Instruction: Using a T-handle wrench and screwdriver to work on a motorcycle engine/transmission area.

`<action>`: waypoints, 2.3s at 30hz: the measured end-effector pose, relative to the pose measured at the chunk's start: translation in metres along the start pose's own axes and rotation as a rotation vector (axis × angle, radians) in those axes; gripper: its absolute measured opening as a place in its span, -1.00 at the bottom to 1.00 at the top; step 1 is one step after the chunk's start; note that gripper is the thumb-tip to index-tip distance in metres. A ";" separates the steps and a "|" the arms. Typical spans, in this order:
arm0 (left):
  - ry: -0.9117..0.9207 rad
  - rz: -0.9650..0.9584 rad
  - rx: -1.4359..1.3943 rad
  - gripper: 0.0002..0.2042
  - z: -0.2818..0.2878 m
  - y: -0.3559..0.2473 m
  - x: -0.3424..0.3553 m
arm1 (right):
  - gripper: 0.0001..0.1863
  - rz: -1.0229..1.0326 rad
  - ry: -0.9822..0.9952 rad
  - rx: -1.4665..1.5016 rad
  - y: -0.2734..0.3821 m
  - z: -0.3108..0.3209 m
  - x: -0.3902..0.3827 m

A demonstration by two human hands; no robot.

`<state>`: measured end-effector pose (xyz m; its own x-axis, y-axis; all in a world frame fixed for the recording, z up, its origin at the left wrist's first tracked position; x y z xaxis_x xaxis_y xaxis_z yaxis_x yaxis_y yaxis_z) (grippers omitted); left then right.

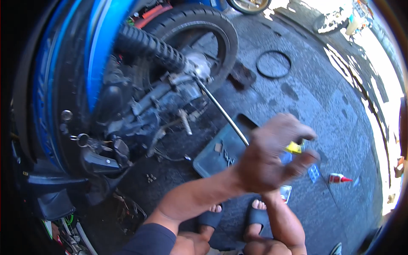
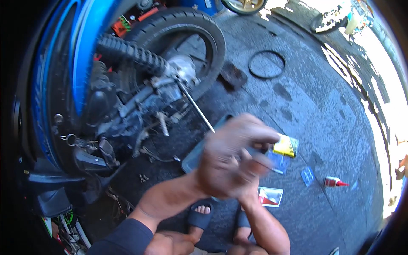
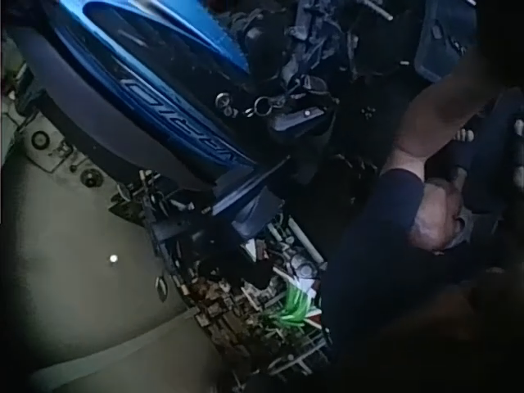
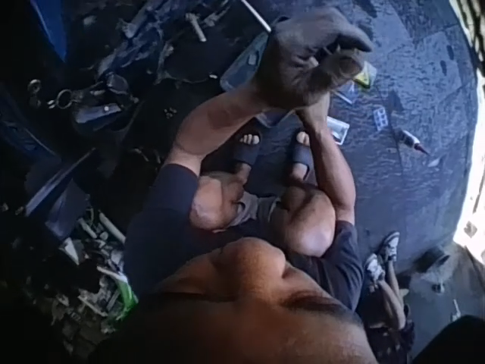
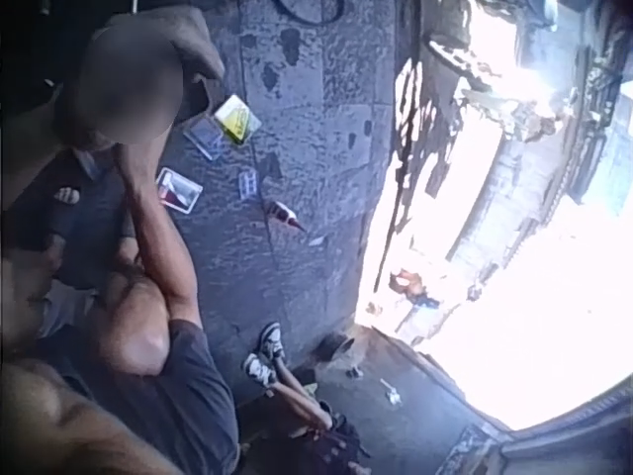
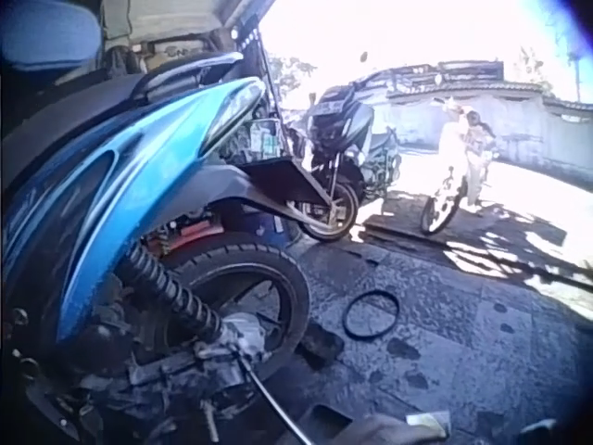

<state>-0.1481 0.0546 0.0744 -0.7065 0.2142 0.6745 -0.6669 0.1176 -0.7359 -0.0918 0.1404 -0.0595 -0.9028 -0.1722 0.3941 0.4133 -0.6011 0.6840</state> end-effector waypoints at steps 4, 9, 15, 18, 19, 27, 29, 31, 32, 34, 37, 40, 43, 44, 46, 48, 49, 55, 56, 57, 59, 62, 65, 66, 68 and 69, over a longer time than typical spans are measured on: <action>-0.173 0.220 0.155 -0.71 0.060 0.039 -0.081 | -0.73 -0.657 0.237 0.523 0.003 0.029 0.017; -0.034 1.032 0.709 -0.79 0.092 0.171 -0.245 | -0.74 -0.717 0.014 0.627 -0.033 0.044 -0.014; 0.026 1.258 0.896 -0.73 0.064 0.213 -0.283 | -0.73 -0.781 -0.007 0.629 -0.049 0.047 -0.035; 0.137 1.265 1.027 -0.71 0.063 0.219 -0.283 | -0.73 -0.754 0.035 0.581 -0.046 0.048 -0.036; 0.137 1.262 1.029 -0.71 0.064 0.221 -0.281 | -0.73 -0.757 0.046 0.577 -0.047 0.047 -0.037; 0.079 1.240 0.922 -0.80 0.084 0.229 -0.285 | -0.75 -0.810 0.161 0.471 -0.049 0.042 -0.054; -0.200 1.379 0.487 -0.83 0.094 0.226 -0.286 | -0.75 -0.821 0.172 0.491 -0.055 0.043 -0.063; -0.677 1.433 -0.382 -0.88 0.091 0.219 -0.280 | -0.76 -0.845 0.266 0.430 -0.058 0.045 -0.073; -0.682 1.424 -0.373 -0.88 0.093 0.213 -0.270 | -0.76 -0.835 0.268 0.438 -0.059 0.043 -0.076; -0.922 1.301 -0.654 -0.87 0.092 0.206 -0.251 | -0.76 -0.801 0.338 0.351 -0.054 0.040 -0.080; -0.910 1.224 -0.770 -0.84 0.097 0.207 -0.233 | -0.76 -0.820 0.407 0.315 -0.047 0.037 -0.084; -0.914 1.173 -0.879 -0.83 0.100 0.205 -0.219 | -0.76 -0.796 0.402 0.321 -0.043 0.038 -0.083; -0.944 1.138 -0.891 -0.83 0.104 0.201 -0.207 | -0.77 -0.794 0.396 0.292 -0.042 0.041 -0.080; -0.941 1.130 -0.893 -0.83 0.104 0.200 -0.204 | -0.77 -0.787 0.392 0.291 -0.045 0.040 -0.083; -0.920 1.157 -0.824 -0.83 0.104 0.197 -0.198 | -0.79 -0.671 0.334 0.240 -0.051 0.037 -0.088; -0.909 1.148 -0.831 -0.84 0.102 0.195 -0.191 | -0.79 -0.634 0.306 0.224 -0.052 0.037 -0.087; -0.897 1.148 -0.838 -0.84 0.100 0.194 -0.186 | -0.80 -0.597 0.282 0.197 -0.052 0.039 -0.085; -0.896 0.978 -0.599 -0.83 0.095 0.183 -0.147 | -0.83 -0.153 0.165 -0.097 -0.042 0.041 -0.062; -0.891 0.980 -0.602 -0.83 0.091 0.177 -0.136 | -0.83 -0.156 0.162 -0.100 -0.044 0.038 -0.058; -0.935 0.921 -0.619 -0.82 0.089 0.172 -0.124 | -0.83 -0.162 0.129 -0.050 -0.047 0.038 -0.053; -0.934 0.828 -0.617 -0.79 0.091 0.169 -0.111 | -0.83 -0.155 0.094 0.014 -0.046 0.042 -0.036; -0.892 0.761 -0.664 -0.79 0.083 0.167 -0.094 | -0.85 -0.176 0.090 0.008 -0.045 0.050 -0.018; -0.957 0.783 -0.709 -0.79 0.086 0.176 -0.090 | -0.85 -0.175 0.139 -0.024 -0.043 0.050 -0.002; -0.997 0.787 -0.719 -0.79 0.089 0.179 -0.091 | -0.85 -0.181 0.132 -0.026 -0.044 0.049 0.002; -1.002 0.770 -0.749 -0.80 0.090 0.185 -0.093 | -0.84 -0.116 0.113 -0.022 -0.045 0.048 0.008; -0.996 0.766 -0.770 -0.80 0.091 0.189 -0.094 | -0.83 -0.123 0.119 -0.005 -0.044 0.049 0.012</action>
<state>-0.2294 -0.0312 -0.1227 -0.9015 -0.2424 -0.3585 -0.0009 0.8294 -0.5586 -0.1153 0.2030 -0.0553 -0.9543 -0.1881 0.2322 0.2987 -0.6275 0.7191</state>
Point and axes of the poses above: each hand's wrist, its own x-axis towards the middle knuckle, its own z-axis out of the back of the hand, y = z × x, the point moved 3 cm from there along x, towards the middle knuckle, and after that the axes turned 3 degrees about -x, right-handed, at the moved point
